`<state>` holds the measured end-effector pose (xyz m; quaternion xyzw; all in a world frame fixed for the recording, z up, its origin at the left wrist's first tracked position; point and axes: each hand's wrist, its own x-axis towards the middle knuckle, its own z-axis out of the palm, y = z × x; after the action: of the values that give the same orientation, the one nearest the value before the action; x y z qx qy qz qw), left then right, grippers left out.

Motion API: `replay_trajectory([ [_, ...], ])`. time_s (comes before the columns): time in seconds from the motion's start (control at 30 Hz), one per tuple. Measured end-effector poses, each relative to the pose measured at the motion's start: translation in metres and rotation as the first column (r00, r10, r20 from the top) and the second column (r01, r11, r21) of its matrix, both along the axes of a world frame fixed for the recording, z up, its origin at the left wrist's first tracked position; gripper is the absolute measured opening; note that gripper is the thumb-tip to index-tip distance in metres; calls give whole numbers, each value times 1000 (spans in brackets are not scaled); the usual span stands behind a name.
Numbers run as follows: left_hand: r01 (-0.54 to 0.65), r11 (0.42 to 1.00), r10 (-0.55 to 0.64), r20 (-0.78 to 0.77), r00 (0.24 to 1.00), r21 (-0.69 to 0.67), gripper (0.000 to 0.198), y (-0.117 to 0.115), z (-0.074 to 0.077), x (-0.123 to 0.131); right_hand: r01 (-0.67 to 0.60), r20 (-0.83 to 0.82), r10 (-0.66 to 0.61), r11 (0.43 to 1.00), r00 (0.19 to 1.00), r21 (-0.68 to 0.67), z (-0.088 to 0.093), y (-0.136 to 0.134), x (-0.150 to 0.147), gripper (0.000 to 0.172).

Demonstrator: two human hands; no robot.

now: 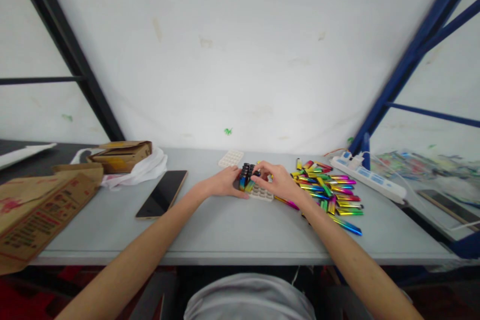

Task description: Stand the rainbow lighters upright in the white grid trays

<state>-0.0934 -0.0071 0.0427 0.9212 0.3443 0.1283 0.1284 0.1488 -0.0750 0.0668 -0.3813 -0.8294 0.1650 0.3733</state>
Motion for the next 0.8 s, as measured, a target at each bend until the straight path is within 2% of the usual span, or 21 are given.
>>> replay_trajectory([
  [0.17, 7, 1000, -7, 3, 1000, 2, 67, 0, -1, 1, -4, 106, 7, 1000, 994, -28, -4, 1, -3, 16],
  [0.27, 11, 1000, -11, 6, 1000, 0, 68, 1, -1, 1, -20, 150, 23, 1000, 988, -20, -7, 3, -4, 19],
  [0.37, 11, 1000, -11, 16, 1000, -14, 66, 1, -1, 1, -29, 148, 32, 999, 988, -24, -9, 5, -3, 23],
  [0.63, 17, 1000, -16, 34, 999, -10, 63, -2, 2, 0, -57, 146, 61, 998, 987, -29, -1, 4, 3, 18],
  [0.73, 14, 1000, -14, 29, 999, -7, 63, -2, 2, 1, -42, 162, 44, 999, 986, -20, -6, 6, -1, 18],
  [0.8, 6, 1000, -5, 29, 1000, -7, 64, -3, 2, 1, -32, 156, 35, 999, 987, -19, -12, 7, -7, 25],
])
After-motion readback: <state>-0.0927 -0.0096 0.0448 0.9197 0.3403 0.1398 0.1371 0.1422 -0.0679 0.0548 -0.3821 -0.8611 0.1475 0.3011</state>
